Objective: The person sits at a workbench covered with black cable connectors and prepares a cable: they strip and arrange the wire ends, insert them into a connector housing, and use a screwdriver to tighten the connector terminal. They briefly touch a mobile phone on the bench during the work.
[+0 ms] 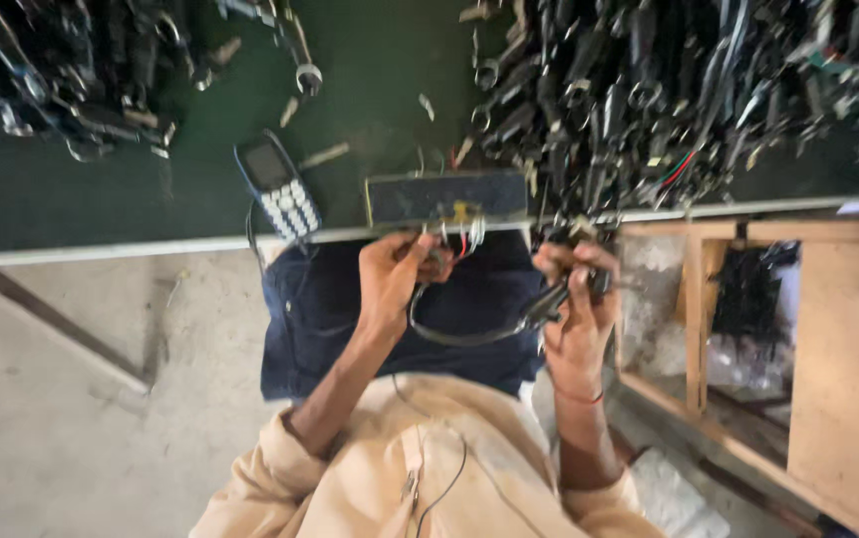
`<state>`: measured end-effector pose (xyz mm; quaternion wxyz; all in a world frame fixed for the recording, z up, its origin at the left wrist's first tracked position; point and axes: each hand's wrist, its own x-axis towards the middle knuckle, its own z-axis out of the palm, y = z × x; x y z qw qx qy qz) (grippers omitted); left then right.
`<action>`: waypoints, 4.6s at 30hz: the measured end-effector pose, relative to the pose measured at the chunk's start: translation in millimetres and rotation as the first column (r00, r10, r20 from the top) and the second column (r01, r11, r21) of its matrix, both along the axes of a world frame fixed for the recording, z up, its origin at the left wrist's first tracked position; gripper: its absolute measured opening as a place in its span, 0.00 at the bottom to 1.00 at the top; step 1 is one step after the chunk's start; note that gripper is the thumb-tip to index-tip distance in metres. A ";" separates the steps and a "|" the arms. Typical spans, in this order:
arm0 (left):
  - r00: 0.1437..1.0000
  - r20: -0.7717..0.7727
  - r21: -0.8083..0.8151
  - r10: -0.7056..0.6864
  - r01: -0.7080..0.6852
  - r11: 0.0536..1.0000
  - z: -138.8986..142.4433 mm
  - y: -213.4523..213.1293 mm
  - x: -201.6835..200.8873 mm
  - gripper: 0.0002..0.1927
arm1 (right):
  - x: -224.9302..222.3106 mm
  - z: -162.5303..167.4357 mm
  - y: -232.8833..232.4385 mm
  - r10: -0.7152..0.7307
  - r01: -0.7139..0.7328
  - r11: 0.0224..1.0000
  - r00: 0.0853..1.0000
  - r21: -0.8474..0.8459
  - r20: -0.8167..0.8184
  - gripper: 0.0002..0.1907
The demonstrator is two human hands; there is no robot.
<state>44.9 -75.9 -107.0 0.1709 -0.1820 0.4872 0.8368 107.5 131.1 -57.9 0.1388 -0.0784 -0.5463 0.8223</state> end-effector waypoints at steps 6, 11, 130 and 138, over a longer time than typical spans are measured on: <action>0.995 0.076 0.071 -0.071 0.065 0.995 10.3 -2.4 8.0 0.10 | 4.9 -5.6 -2.2 0.006 -0.006 1.000 0.999 -0.002 0.040 0.15; 0.996 0.089 0.091 0.029 -0.037 0.995 15.1 5.7 11.3 0.11 | 9.9 -4.0 1.0 -0.013 0.013 1.000 0.999 0.004 0.043 0.14; 0.516 -0.569 -0.569 -0.640 0.314 0.760 111.6 4.7 30.2 0.16 | -3.1 20.9 -3.1 0.197 -0.178 0.978 0.958 0.108 -0.209 0.24; 0.537 -0.615 -0.637 -0.577 0.092 0.765 119.5 12.0 35.8 0.24 | -17.5 36.2 -16.8 0.193 -0.168 0.963 0.976 0.211 -0.104 0.22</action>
